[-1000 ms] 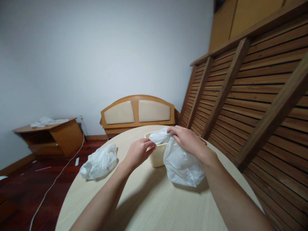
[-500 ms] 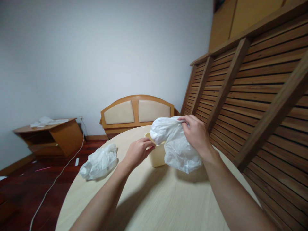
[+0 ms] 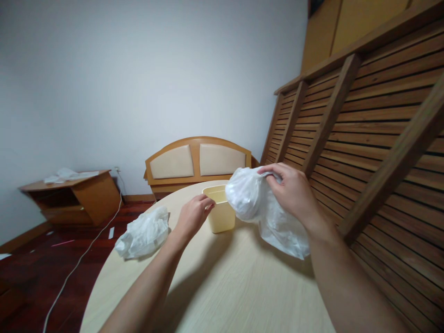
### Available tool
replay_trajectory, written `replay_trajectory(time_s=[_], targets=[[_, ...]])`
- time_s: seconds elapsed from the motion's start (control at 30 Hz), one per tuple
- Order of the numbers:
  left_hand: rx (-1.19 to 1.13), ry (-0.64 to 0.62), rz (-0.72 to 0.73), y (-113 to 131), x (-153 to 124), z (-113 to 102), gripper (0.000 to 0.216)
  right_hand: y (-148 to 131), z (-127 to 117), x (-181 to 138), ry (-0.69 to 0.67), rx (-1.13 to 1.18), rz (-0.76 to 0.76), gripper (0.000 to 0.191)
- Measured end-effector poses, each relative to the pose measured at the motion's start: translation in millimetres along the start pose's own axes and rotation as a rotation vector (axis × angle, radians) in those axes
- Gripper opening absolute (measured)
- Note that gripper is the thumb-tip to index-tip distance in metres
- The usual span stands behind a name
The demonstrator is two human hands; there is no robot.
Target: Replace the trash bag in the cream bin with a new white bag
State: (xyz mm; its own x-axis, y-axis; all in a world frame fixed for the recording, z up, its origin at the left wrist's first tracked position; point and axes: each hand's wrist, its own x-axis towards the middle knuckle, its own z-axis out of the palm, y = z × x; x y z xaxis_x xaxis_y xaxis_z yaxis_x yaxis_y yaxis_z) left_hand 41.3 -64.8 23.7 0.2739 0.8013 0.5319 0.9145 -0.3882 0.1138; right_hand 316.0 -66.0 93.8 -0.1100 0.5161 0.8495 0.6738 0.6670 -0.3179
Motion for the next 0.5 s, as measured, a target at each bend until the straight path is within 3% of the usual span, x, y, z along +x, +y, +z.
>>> replay_trajectory(time_s=[0.2, 0.4, 0.5], targets=[[0.071, 0.067, -0.114, -9, 0, 6, 0.012, -10, -4, -3, -0.205, 0.01, -0.044, 0.028], [0.091, 0.22, -0.08, -27, 0, 28, 0.013, -9, 2, -11, -0.542, 0.031, -0.066, 0.031], [0.001, 0.298, -0.043, -34, 0, 39, 0.014, -11, 7, -15, -0.645, 0.076, -0.083, 0.03]])
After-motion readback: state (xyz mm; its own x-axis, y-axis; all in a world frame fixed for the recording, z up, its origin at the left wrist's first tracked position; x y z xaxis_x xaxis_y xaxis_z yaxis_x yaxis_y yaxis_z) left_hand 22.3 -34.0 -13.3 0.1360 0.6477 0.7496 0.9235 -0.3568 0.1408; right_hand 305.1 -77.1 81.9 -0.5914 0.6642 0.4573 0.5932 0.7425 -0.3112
